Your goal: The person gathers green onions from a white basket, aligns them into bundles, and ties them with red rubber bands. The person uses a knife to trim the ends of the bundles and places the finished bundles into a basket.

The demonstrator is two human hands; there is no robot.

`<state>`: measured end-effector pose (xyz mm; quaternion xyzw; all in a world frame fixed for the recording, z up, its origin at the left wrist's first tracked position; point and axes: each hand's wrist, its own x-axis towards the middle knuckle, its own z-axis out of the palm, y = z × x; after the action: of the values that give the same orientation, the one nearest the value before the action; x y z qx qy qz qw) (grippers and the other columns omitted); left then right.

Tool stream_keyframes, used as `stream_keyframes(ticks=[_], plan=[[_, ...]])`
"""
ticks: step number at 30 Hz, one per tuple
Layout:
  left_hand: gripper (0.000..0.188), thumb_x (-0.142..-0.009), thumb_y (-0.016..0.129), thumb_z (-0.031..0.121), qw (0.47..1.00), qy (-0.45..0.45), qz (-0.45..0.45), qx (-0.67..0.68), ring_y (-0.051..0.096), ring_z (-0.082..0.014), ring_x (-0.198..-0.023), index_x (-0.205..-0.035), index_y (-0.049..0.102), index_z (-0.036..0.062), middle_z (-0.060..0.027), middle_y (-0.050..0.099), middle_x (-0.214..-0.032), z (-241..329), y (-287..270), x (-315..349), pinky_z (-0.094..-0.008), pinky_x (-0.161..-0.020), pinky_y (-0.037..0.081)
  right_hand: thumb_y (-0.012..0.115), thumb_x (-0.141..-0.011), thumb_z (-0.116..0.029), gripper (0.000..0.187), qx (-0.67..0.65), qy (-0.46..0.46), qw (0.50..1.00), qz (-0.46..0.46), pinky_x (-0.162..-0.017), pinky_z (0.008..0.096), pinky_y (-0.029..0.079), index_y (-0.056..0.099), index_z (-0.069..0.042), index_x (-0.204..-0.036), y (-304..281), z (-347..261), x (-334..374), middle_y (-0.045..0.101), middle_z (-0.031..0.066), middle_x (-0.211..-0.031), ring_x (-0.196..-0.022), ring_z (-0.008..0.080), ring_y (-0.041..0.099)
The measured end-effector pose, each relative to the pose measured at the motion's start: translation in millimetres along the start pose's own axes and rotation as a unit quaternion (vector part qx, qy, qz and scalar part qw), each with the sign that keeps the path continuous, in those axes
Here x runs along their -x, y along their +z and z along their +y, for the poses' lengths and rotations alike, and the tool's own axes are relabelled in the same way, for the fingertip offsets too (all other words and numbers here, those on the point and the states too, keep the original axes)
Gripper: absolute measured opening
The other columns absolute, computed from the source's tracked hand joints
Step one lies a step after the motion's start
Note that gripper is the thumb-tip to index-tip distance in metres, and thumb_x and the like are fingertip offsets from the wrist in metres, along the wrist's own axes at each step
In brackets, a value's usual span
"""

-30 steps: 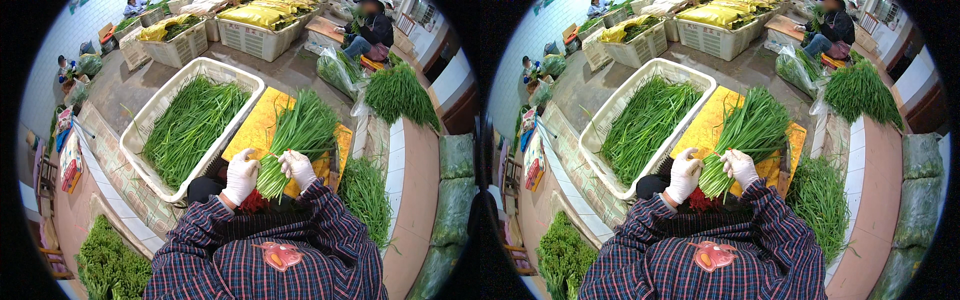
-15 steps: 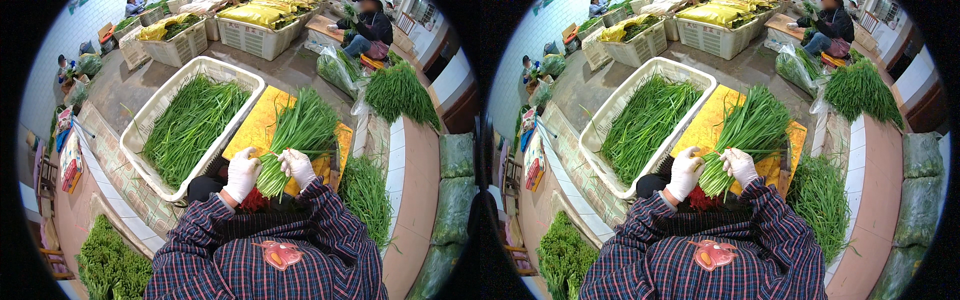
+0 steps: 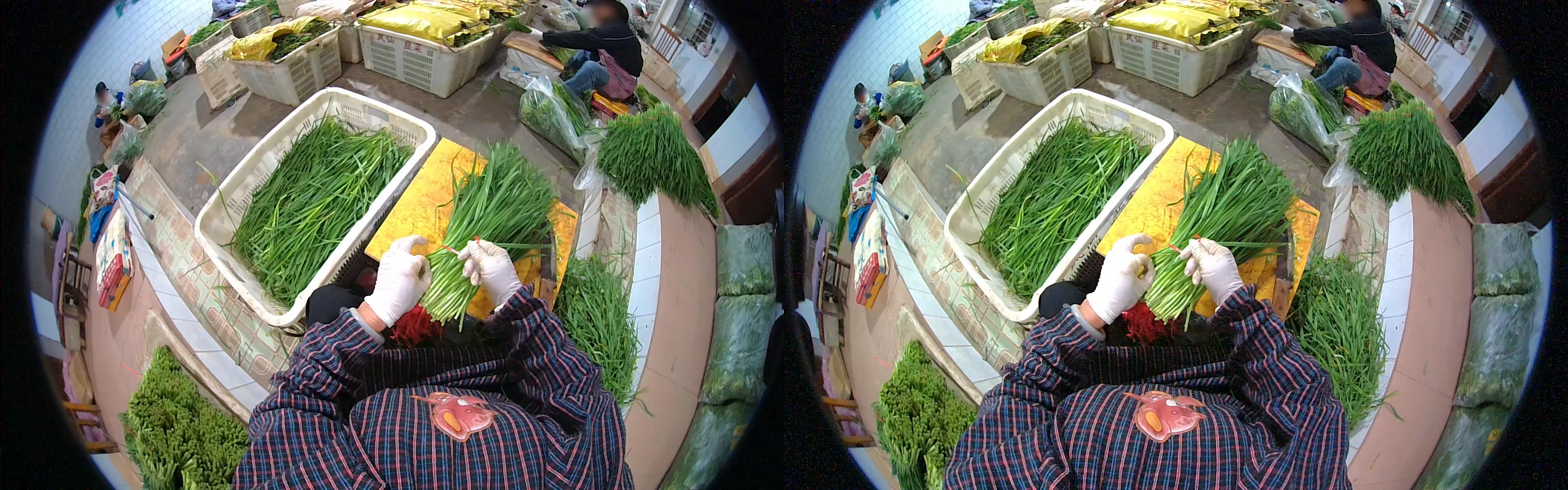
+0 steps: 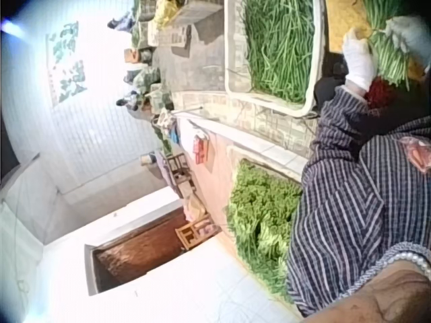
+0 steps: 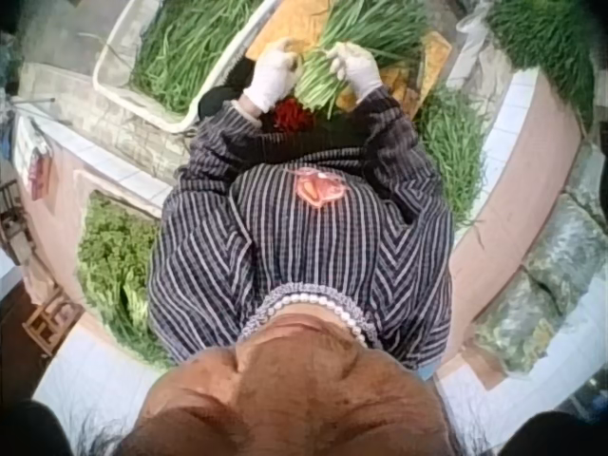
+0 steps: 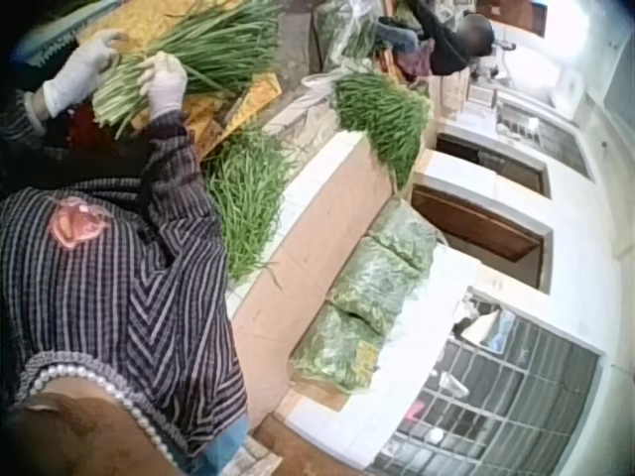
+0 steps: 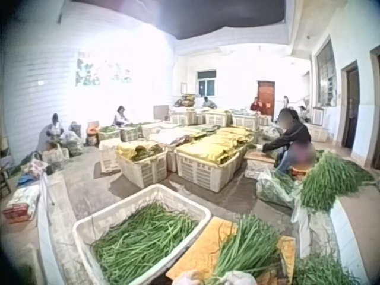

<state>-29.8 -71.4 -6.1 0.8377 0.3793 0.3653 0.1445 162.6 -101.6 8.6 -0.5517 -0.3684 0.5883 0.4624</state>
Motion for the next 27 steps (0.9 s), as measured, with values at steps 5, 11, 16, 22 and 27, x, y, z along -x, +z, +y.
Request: stream_keyframes(ticks=[5, 11, 16, 22, 27], plan=[[0.007, -0.063, 0.067, 0.005, 0.998, -0.038, -0.039, 0.031, 0.055, -0.0322, -0.098, -0.063, 0.061, 0.0052, -0.0141, 0.058, -0.104, 8, -28, 13, -0.0384, -0.085, 0.044, 0.047, -0.095, -0.028, 0.03, -0.012, 0.06, 0.998, -0.015, -0.04, 0.0184, 0.035, 0.059, -0.006, -0.08, -10, -13, -1, 0.057, 0.0004, -0.057, -0.041, 0.006, 0.047], [0.007, -0.077, 0.065, 0.008, 0.948, -0.174, -0.043, 0.261, 0.056, -0.02, -0.097, -0.084, 0.061, 0.0063, -0.0074, 0.057, -0.104, -21, -28, 29, -0.0289, -0.081, 0.045, 0.046, -0.095, -0.027, 0.027, -0.013, 0.074, 0.996, -0.048, -0.039, 0.0177, 0.033, 0.058, -0.009, -0.079, -12, -15, -5, 0.056, -0.0013, -0.056, -0.041, 0.0052, 0.046], [0.019, -0.086, 0.054, 0.012, 0.885, -0.349, -0.079, 0.297, 0.06, -0.0163, -0.077, -0.1, 0.06, 0.0007, -0.0098, 0.063, -0.084, -41, -32, 23, -0.0275, -0.071, 0.047, 0.05, -0.093, -0.026, 0.027, -0.005, 0.08, 0.996, -0.046, -0.039, 0.0169, 0.036, 0.059, -0.006, -0.078, -9, -23, 0, 0.057, 0.0007, -0.057, -0.041, 0.005, 0.047], [0.013, -0.088, 0.056, 0.008, 0.827, -0.377, -0.179, 0.375, 0.052, -0.0061, -0.053, -0.095, 0.065, 0.0017, 0.0002, 0.061, -0.069, -25, -18, 9, -0.0201, -0.05, 0.043, 0.049, -0.093, -0.025, 0.027, -0.024, 0.073, 0.996, -0.049, -0.039, 0.0168, 0.035, 0.059, -0.006, -0.078, -10, -20, 0, 0.057, 0.0005, -0.057, -0.041, 0.0045, 0.046], [0.013, -0.084, 0.064, 0.012, 0.865, -0.334, -0.168, 0.336, 0.052, -0.0044, -0.056, -0.088, 0.067, 0.0002, 0.0003, 0.062, -0.07, -21, -5, 9, -0.0196, -0.052, 0.044, 0.048, -0.094, -0.025, 0.027, -0.017, 0.065, 0.996, -0.05, -0.039, 0.0168, 0.035, 0.059, -0.007, -0.078, -12, -15, 0, 0.057, 0.0004, -0.057, -0.042, 0.0047, 0.046]])
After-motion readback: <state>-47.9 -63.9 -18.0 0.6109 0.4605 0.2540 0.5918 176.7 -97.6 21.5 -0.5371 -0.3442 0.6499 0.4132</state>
